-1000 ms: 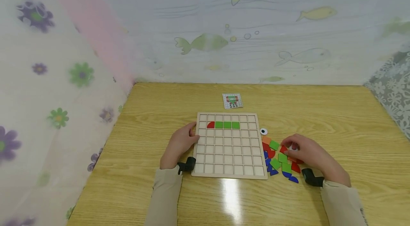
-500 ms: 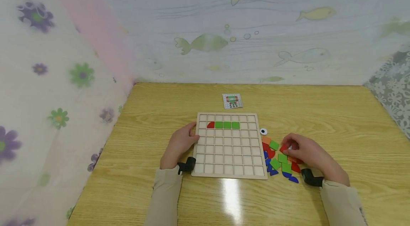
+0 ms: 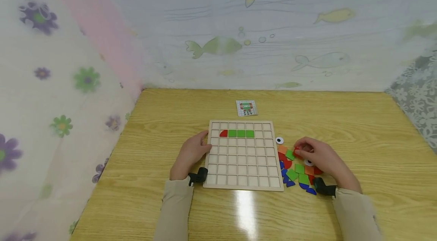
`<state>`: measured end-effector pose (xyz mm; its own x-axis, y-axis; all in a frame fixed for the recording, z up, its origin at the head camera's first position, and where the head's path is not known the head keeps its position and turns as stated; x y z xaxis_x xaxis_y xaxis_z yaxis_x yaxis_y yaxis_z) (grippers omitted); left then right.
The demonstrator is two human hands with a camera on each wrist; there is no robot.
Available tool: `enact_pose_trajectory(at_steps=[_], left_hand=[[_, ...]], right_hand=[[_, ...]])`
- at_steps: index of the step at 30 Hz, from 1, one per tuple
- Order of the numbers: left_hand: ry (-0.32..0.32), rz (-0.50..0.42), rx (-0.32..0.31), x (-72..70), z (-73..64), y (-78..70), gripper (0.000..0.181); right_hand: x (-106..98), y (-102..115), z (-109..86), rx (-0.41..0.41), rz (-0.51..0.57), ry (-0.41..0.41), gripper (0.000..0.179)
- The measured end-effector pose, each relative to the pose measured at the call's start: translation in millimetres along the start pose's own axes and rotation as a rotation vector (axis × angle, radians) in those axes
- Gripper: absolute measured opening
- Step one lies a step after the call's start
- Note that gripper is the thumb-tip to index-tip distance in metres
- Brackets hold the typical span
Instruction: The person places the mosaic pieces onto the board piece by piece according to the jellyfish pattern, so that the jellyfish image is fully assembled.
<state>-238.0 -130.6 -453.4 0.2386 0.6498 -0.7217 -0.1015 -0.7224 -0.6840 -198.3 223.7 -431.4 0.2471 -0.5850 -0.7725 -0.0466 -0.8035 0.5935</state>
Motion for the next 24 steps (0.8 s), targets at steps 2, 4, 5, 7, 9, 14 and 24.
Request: enact_pose_trajectory(at_steps=[2, 4, 5, 7, 9, 14, 24], left_hand=[[-0.005, 0.006, 0.005, -1.0, -0.2, -0.7, 0.055], [-0.008, 0.009, 0.011, -1.6, -0.2, -1.1, 0.054], [-0.008, 0.007, 0.014, -1.9, -0.3, -1.5, 0.054], [-0.004, 0.0, 0.018, -2.0, -0.9, -2.3, 0.055], [0.002, -0.009, 0.018, -1.8, -1.8, -3.0, 0.055], [0.01, -0.018, 0.022, -1.1, -2.9, -4.8, 0.055], [0.004, -0.025, 0.02, -2.4, -3.0, -5.5, 0.054]], right_hand=[[1.6, 4.8, 3.7, -0.015, 0.002, -0.007, 0.028], [3.9, 9.5, 7.4, -0.03, 0.006, -0.012, 0.028], [5.4, 11.7, 9.2, -0.034, 0.015, -0.011, 0.027], [8.5, 16.2, 12.2, -0.043, 0.033, -0.009, 0.027], [11.4, 20.4, 14.1, -0.048, 0.052, -0.004, 0.027], [16.6, 29.9, 19.5, -0.042, 0.085, 0.008, 0.028], [24.8, 45.4, 42.5, 0.026, 0.145, 0.044, 0.03]])
Point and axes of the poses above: each hand's wrist, its own z-axis towards the middle knuckle, its own x-axis out of the palm, y = z × x, the point moved 9 cm from there along z, towards the middle knuckle, and after that the axes turned 8 degrees about x, right-handed, at the moved point
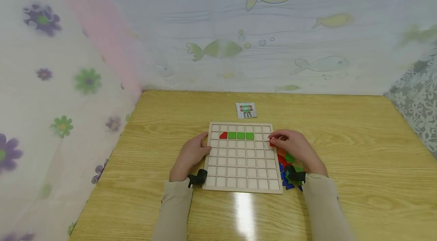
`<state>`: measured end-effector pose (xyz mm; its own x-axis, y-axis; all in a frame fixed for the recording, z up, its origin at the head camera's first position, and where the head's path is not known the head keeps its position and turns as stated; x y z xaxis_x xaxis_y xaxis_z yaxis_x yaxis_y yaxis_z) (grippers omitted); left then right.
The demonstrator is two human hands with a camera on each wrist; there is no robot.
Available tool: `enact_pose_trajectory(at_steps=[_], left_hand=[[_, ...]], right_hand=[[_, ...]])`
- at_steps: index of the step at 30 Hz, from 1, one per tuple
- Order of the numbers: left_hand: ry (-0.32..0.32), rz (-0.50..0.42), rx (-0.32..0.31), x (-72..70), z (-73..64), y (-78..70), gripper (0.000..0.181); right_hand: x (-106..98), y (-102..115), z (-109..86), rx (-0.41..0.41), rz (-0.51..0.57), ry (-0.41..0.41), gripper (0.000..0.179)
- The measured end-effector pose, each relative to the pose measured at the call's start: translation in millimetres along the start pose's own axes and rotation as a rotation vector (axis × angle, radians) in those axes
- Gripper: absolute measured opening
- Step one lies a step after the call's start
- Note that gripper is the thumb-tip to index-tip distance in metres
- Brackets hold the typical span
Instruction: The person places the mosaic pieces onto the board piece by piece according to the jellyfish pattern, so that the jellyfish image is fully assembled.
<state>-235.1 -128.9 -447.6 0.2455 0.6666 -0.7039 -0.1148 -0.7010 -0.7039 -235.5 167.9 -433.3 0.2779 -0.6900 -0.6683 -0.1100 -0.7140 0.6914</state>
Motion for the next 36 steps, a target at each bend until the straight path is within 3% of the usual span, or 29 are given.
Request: enact_pose_trajectory(at_steps=[17, 28, 36], left_hand=[[-0.009, 0.015, 0.004, 1.0, 1.6, 3.6, 0.055], [-0.008, 0.0, 0.006, 0.6, 1.7, 2.4, 0.054], [-0.016, 0.012, 0.015, 1.1, 2.2, 2.4, 0.053]], right_hand=[[11.7, 19.3, 18.9, -0.02, 0.002, -0.021, 0.025], [14.1, 29.7, 25.4, -0.062, -0.069, -0.162, 0.023], [18.0, 34.2, 25.9, -0.062, -0.09, -0.186, 0.014]])
Point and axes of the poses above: each hand's wrist, its own z-axis towards the middle knuckle, its own x-axis out of the palm, y = z × x, the point moved 9 cm from there along z, towards the middle knuckle, and after that the axes turned 8 degrees about x, right-handed, at the moved point
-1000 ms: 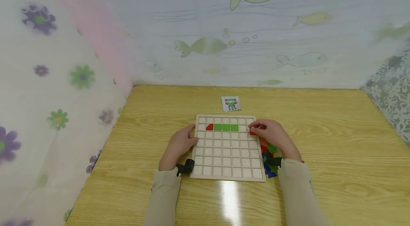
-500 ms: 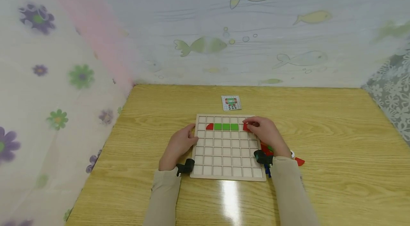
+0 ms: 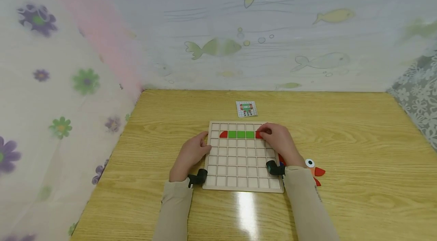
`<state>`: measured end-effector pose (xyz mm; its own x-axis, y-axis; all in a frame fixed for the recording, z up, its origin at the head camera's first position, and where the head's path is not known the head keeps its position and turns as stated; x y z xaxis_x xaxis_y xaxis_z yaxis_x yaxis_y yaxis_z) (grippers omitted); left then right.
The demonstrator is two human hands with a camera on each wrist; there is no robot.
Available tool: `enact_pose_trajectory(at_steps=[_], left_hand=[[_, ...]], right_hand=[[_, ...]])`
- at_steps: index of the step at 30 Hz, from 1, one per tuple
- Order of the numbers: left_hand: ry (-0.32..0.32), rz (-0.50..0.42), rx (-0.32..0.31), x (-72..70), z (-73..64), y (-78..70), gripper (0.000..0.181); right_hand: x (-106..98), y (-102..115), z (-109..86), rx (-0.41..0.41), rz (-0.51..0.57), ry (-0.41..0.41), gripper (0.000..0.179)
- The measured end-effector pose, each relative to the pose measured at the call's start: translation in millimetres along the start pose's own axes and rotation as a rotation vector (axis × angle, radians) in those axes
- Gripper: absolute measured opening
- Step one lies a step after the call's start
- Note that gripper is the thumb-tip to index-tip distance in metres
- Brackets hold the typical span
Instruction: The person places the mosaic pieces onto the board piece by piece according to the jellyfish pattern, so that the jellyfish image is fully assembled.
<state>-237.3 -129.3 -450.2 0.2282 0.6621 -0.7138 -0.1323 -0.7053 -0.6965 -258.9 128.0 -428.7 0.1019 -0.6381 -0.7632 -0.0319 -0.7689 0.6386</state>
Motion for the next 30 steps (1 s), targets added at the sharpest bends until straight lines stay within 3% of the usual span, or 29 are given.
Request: enact_pose_trajectory(at_steps=[10, 23, 30], left_hand=[[0.001, -0.009, -0.008, -1.1, -0.7, 0.4, 0.054], [0.002, 0.009, -0.004, 3.1, 2.2, 4.3, 0.053], [0.011, -0.002, -0.038, 2.9, -0.1, 7.3, 0.054]], right_hand=[[2.0, 0.3, 1.0, -0.01, -0.028, -0.017, 0.018], [-21.7, -16.4, -12.5, 0.07, 0.127, 0.042, 0.032], [-21.0, -20.2, -18.4, 0.065, 0.08, 0.078, 0.032]])
Point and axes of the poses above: each hand's wrist, its own z-axis towards the middle knuckle, its own x-axis out of the palm, y = z × x, the point moved 9 cm from there along z, towards the middle knuckle, and after that the axes turned 8 degrees about x, right-handed, at the moved point
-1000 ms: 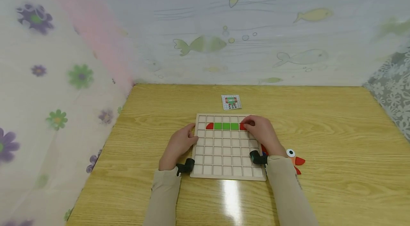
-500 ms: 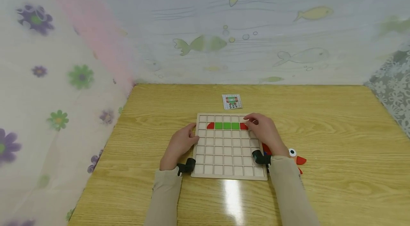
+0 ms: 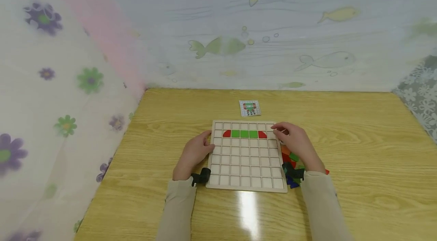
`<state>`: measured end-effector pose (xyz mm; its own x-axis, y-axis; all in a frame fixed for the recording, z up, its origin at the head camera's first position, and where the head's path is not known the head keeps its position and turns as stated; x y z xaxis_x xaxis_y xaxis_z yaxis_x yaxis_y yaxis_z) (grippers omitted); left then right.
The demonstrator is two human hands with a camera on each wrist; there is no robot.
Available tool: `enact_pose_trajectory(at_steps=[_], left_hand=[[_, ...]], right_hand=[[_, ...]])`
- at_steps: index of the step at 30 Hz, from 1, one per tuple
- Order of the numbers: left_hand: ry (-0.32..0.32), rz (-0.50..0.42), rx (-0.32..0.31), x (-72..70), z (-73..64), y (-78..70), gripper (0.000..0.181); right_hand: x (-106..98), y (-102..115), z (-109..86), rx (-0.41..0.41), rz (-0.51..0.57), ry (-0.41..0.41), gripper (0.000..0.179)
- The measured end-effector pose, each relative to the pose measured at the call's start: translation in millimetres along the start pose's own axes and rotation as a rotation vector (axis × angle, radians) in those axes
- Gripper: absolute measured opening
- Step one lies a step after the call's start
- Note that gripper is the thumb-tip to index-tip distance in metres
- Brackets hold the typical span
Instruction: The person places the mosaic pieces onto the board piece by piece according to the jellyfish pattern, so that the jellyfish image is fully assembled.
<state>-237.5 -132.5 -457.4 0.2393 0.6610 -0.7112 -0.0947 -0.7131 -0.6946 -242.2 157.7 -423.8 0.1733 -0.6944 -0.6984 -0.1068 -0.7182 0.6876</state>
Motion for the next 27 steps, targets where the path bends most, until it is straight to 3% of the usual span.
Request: enact_pose_trajectory(at_steps=[16, 27], left_hand=[[-0.002, 0.024, 0.014, 0.6, -3.0, 0.6, 0.054], [-0.006, 0.016, 0.034, 0.0, 1.0, -2.0, 0.054]], right_hand=[[-7.0, -40.1, -23.5, 0.063, -0.136, 0.002, 0.027], [-5.2, -39.8, -20.0, 0.03, -0.184, 0.098, 0.042]])
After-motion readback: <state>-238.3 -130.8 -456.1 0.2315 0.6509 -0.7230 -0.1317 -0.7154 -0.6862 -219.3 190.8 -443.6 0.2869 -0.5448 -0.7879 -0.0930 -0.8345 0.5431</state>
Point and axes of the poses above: each hand's wrist, its own z-axis towards the middle knuckle, its own x-axis out of the palm, y = z × x, the point moved 9 cm from there along z, towards the middle knuckle, and after that the axes turned 8 degrees about x, right-handed, at the moved point
